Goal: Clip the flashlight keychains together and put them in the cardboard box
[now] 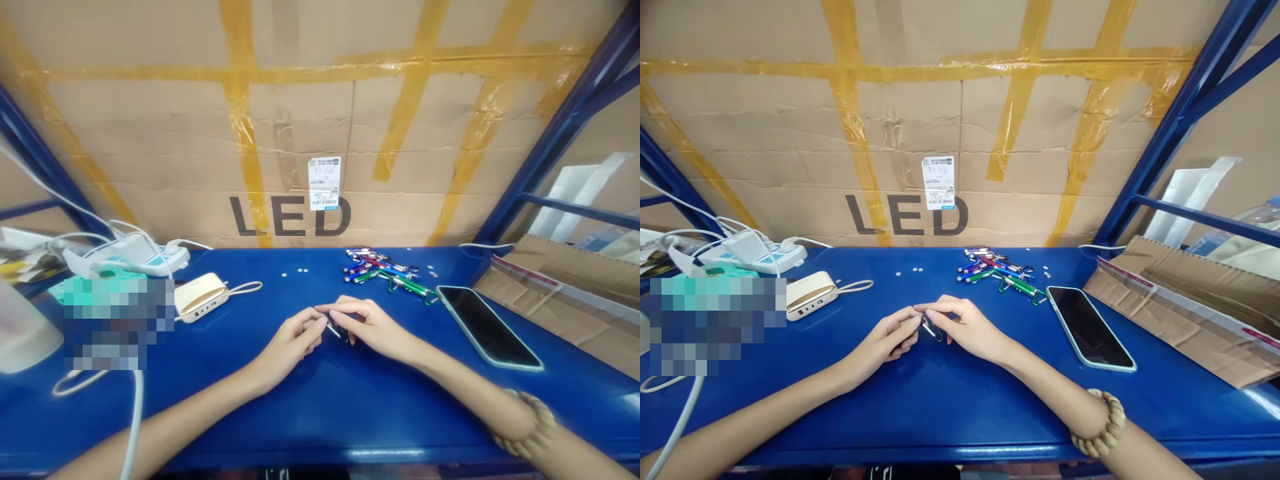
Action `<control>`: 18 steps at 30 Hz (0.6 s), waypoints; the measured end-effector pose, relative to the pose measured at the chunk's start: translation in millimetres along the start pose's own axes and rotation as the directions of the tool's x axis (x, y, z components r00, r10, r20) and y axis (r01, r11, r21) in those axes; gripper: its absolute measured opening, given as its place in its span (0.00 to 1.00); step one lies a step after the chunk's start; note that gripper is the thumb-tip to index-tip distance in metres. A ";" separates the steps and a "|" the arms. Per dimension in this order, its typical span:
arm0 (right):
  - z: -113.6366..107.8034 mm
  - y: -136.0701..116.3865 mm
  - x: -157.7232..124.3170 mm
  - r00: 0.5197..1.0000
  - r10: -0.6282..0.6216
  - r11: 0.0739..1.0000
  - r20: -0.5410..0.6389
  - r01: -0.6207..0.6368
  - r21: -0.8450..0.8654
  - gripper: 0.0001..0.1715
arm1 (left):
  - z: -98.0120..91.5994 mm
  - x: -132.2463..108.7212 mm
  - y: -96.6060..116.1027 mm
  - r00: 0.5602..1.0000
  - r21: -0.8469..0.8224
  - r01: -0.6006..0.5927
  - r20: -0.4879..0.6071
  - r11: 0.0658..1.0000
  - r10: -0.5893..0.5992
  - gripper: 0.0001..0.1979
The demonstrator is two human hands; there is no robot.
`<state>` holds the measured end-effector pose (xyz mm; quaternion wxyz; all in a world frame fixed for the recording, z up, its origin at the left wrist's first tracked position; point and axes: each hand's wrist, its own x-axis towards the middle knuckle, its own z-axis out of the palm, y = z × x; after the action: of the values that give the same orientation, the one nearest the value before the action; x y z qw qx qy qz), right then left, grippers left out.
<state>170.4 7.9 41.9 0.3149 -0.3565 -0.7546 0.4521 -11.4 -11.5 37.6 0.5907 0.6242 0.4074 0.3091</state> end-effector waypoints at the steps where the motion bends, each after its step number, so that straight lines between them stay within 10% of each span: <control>1: 0.1 -0.8 -0.1 1.000 0.001 1.000 0.007 -0.001 0.002 0.22 | 0.0 0.0 0.3 1.000 -0.006 0.020 0.008 1.000 -0.020 0.19; 11: 4.5 0.6 -2.0 0.998 0.053 0.999 0.027 -0.052 -0.016 0.27 | -0.4 -0.4 -2.9 0.990 0.244 -0.107 -0.059 0.964 0.124 0.17; 18: 3.5 4.8 -6.3 0.912 -0.410 0.726 -0.017 0.315 -0.612 0.21 | 0.2 -1.6 1.4 0.922 0.491 -0.152 -0.244 0.858 0.302 0.16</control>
<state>172.3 2.7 35.3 0.3249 -0.3156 -0.8867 0.0926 -11.7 -13.0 39.1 0.3116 0.7340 0.4798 0.3660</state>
